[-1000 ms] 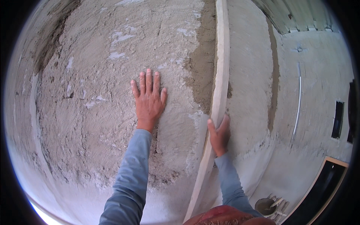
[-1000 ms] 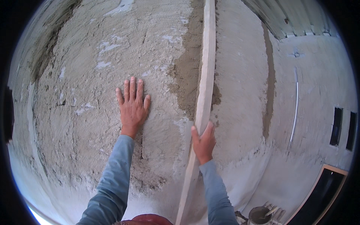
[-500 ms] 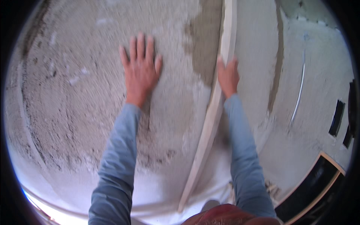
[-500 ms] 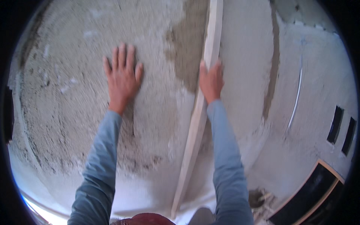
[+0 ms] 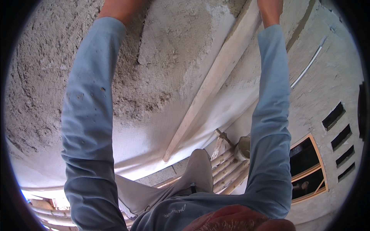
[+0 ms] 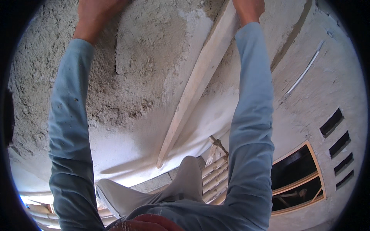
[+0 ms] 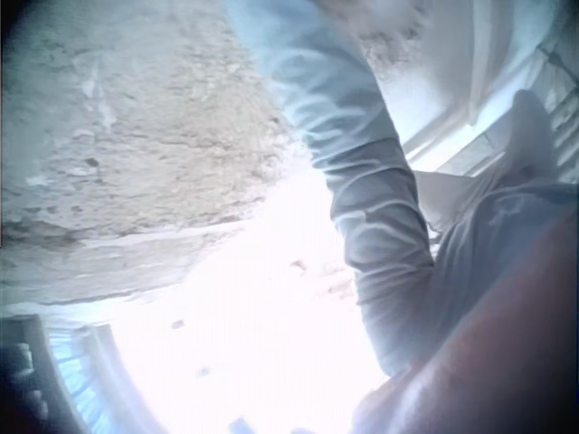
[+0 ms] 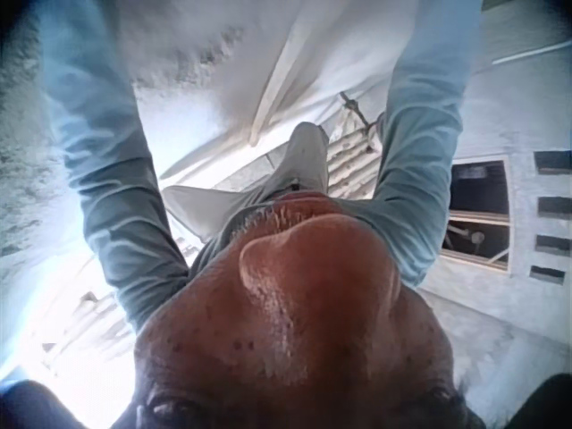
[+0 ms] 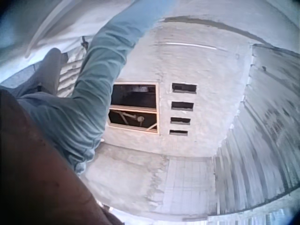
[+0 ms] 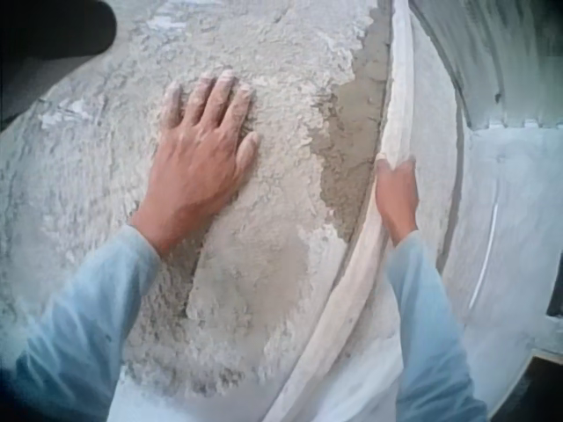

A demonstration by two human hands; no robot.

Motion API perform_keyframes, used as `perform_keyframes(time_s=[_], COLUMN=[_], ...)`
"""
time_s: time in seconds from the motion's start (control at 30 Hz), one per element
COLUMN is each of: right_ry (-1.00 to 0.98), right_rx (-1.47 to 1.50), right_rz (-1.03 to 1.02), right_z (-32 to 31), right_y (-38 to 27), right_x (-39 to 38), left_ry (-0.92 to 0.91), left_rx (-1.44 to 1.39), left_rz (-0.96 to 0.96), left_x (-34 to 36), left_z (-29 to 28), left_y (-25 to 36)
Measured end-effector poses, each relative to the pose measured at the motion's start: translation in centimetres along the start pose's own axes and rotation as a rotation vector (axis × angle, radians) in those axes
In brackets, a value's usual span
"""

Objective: The person applies mortar to a wall using a trowel and then levels the surface with a long wooden straightedge.

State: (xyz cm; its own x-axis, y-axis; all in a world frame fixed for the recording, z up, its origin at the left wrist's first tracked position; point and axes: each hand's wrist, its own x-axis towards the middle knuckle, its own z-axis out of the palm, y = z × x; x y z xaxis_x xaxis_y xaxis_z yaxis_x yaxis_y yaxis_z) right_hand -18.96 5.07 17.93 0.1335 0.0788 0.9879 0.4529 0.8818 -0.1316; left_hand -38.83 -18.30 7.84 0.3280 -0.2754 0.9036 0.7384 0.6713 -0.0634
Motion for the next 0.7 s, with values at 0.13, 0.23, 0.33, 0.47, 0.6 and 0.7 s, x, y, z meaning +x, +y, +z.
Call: perform_keyframes(time_s=[0.13,0.23,0.33,0.47,0.6,0.7], right_ry=[-0.110,0.066,-0.079,-0.123,-0.137,-0.103], right_rx=[0.117,-0.050,-0.034,0.002,-0.077,-0.083], right_rz=[-0.018,-0.075,0.091,0.113,0.143,0.177], right_z=[1.1,-0.3,-2.1,-0.6,-1.2,-1.3], right_y=[-2.0,-0.4,-3.4,-4.1,-3.2,-3.5], right_x=[-2.4,-5.4,-9.1,-6.1,1.1,3.4], left_ry=[-0.123,-0.209,-0.270,-0.293,-0.401,-0.335], left_rx=[0.019,0.043,0.055,0.094,-0.048,0.041], left_rz=[-0.040,-0.101,-0.092,-0.063,-0.010,0.085], left_x=[0.3,0.8,0.3,1.2,3.6,5.3], left_z=[-1.1,-1.1,-0.3,-1.2,-2.6,-3.3], left_y=[-1.2,0.4,0.7,-0.8,-3.8,-7.7])
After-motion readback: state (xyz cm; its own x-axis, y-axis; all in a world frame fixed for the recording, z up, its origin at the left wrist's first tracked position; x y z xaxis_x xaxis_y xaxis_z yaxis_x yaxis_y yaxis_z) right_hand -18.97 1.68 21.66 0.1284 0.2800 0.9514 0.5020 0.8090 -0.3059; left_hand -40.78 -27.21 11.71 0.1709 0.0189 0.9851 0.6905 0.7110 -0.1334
